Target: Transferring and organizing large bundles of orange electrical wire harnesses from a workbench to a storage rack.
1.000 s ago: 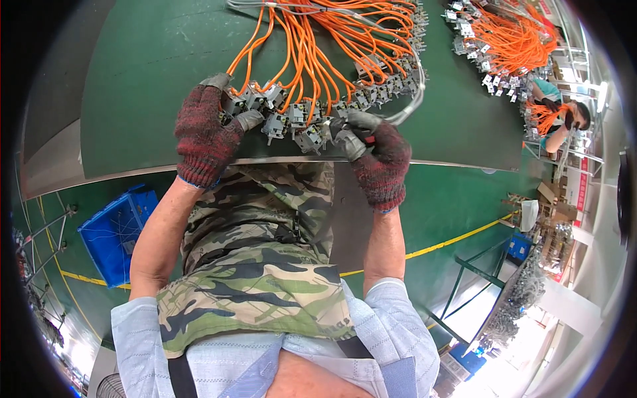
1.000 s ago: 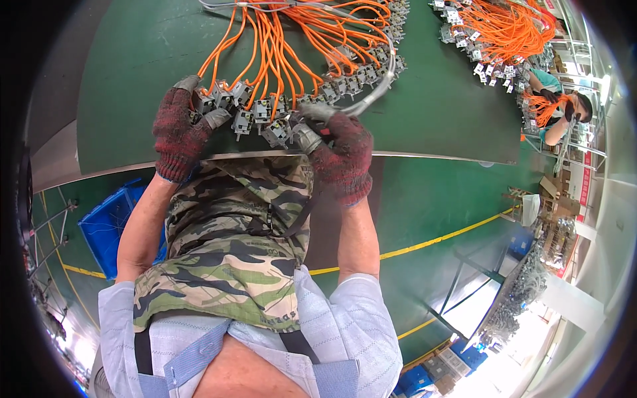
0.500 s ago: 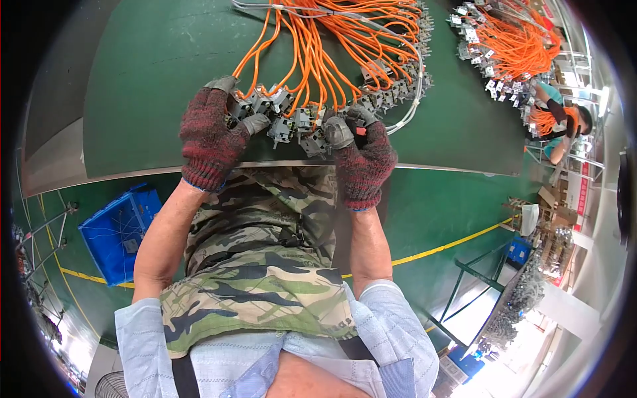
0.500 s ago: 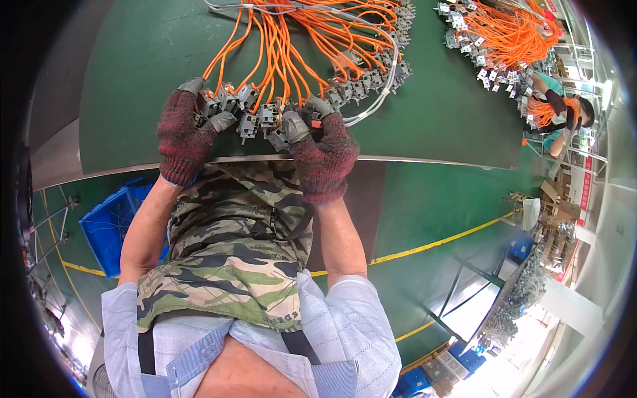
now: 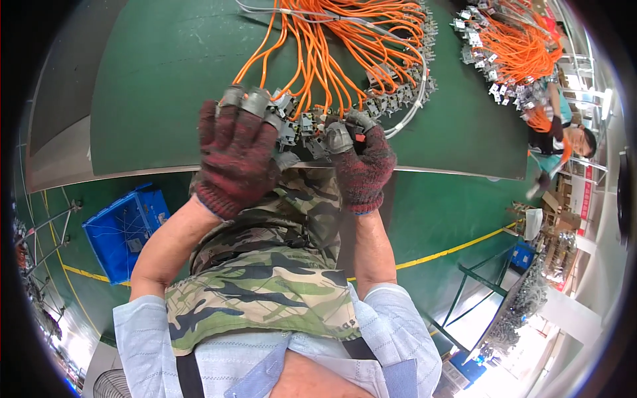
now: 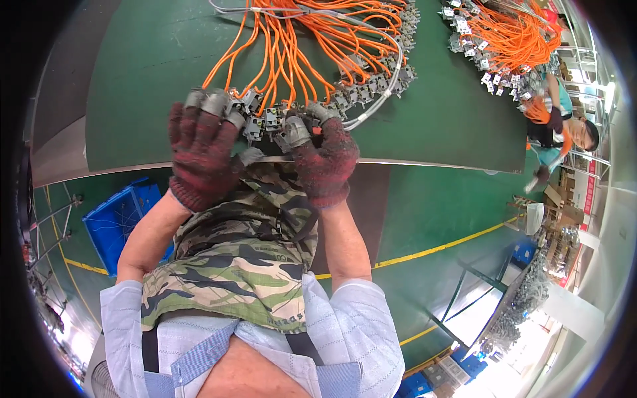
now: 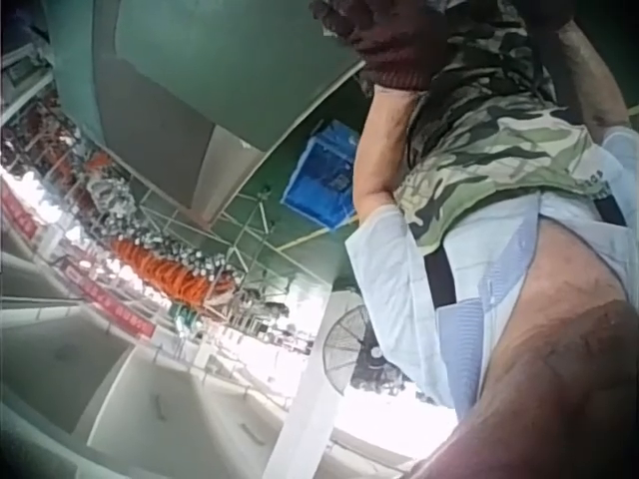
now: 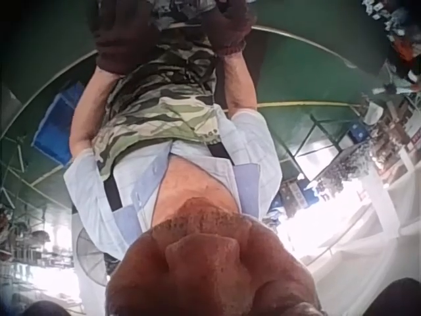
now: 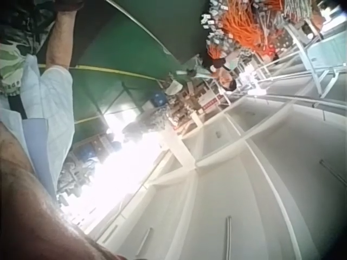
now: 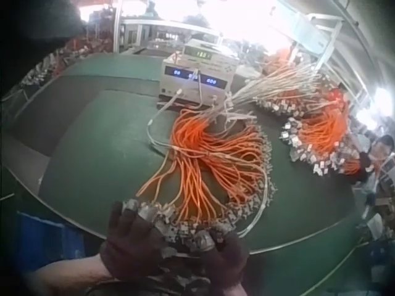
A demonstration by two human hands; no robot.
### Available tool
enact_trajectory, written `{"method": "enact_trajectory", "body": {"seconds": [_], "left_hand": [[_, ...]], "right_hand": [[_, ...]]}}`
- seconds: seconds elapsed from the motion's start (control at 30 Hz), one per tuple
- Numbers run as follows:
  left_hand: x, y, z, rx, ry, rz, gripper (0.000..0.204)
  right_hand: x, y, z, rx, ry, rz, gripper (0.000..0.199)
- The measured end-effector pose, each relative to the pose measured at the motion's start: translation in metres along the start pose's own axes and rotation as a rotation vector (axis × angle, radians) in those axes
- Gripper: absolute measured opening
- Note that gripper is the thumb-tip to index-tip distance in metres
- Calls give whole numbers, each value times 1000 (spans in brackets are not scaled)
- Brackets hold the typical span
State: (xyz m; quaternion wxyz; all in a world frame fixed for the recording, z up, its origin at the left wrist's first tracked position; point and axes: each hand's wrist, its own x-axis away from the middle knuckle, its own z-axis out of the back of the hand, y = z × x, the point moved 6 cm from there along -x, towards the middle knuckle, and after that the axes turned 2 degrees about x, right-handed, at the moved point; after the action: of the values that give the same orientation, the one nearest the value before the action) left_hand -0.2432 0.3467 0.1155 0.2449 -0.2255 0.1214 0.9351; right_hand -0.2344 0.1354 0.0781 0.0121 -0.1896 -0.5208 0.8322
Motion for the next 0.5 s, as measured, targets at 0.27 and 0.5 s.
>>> {"method": "enact_trajectory", "body": {"seconds": [0.27, 0.5], "left_hand": [[-3, 15, -34, 4, 105, -36, 35], [-13, 40, -81, 332, 222, -120, 22]], "right_hand": [[14, -1, 8, -179, 69, -53, 35], [15, -13, 23, -224, 215, -116, 33]]}}
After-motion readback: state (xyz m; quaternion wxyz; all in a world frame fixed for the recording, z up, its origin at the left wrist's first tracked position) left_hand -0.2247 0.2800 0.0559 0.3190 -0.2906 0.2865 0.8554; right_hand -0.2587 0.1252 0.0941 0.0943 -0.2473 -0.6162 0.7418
